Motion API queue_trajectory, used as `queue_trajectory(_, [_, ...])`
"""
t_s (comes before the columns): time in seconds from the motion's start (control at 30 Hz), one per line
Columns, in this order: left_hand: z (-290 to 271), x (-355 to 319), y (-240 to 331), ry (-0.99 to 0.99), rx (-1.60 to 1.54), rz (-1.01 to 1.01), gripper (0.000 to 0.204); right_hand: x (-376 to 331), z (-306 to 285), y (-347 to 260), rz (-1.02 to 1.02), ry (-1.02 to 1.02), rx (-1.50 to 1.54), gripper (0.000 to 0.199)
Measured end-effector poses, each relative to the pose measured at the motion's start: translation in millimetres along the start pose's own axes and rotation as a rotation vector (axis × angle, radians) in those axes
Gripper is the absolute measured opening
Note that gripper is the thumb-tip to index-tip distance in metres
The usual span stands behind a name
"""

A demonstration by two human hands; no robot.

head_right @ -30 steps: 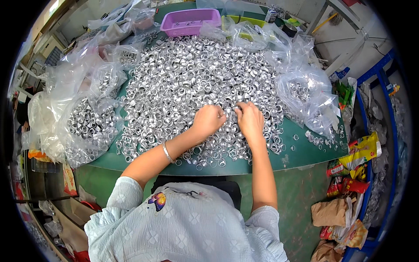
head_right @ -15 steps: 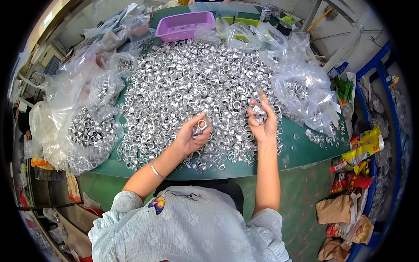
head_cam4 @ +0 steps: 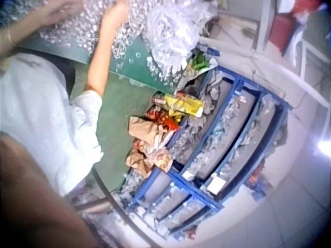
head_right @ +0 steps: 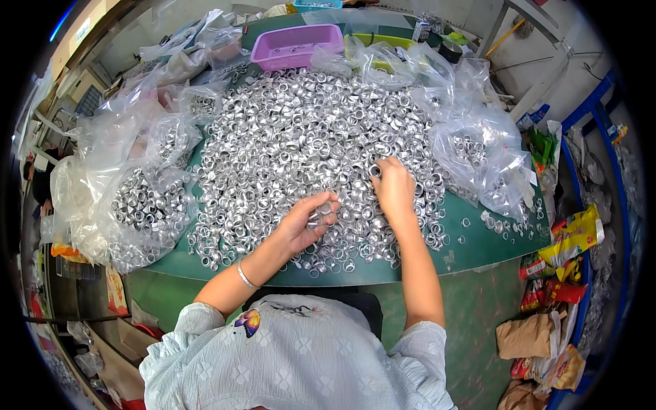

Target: The person handles a black container, then sorts through a pile of silver metal components on a workbench by hand, picking up individual pieces to inspect them and placing some into a plastic bag.

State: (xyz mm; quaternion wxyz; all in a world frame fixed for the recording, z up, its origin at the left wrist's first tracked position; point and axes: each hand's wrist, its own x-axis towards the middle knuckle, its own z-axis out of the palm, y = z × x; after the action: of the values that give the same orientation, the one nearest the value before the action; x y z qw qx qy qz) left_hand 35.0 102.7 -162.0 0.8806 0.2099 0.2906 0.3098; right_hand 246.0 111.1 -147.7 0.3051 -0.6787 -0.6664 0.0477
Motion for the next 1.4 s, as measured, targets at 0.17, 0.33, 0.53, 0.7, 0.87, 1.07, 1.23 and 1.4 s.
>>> queue_trajectory(0.17, [13.6, -8.4, -0.7, 0.005, -0.168, -0.125, 0.038, -16.4, -21.6, 0.7, 0.432, -0.387, 1.505, 0.03])
queue_trajectory(0.33, [25.4, -16.2, -11.5, -0.128, -0.27, -0.299, 0.055, -50.2, -5.9, -46.5, 0.411, -0.271, 1.615, 0.025])
queue_trajectory(0.53, [40.0, -25.9, -25.6, 0.087, -0.33, -0.078, 0.044, -71.7, -5.3, -85.3, -0.244, 0.021, 0.387, 0.03])
queue_trajectory(0.7, [-4.2, -3.2, -52.9, -0.121, -0.515, 0.011, 0.036, -77.0, -7.1, -89.4, -0.361, 0.032, 0.212, 0.042])
queue_trajectory(0.87, [37.0, -23.7, -40.2, -0.012, -0.392, 0.09, 0.047, -84.5, -0.4, -89.1, -0.327, 0.162, 0.203, 0.051])
queue_trajectory(1.07, [34.7, -31.5, -44.6, 0.018, -0.316, 0.097, 0.038, -98.5, 7.5, -100.9, -0.206, 0.15, 0.076, 0.055])
queue_trajectory(1.23, [29.5, -32.7, -54.5, 0.078, -0.391, 0.087, 0.033, -101.1, 9.8, -101.8, -0.204, 0.108, 0.151, 0.05])
queue_trajectory(1.4, [-0.4, -25.6, -51.2, -0.152, -0.695, -0.079, 0.038, -93.2, -8.0, -63.6, -0.003, 0.452, 0.336, 0.025])
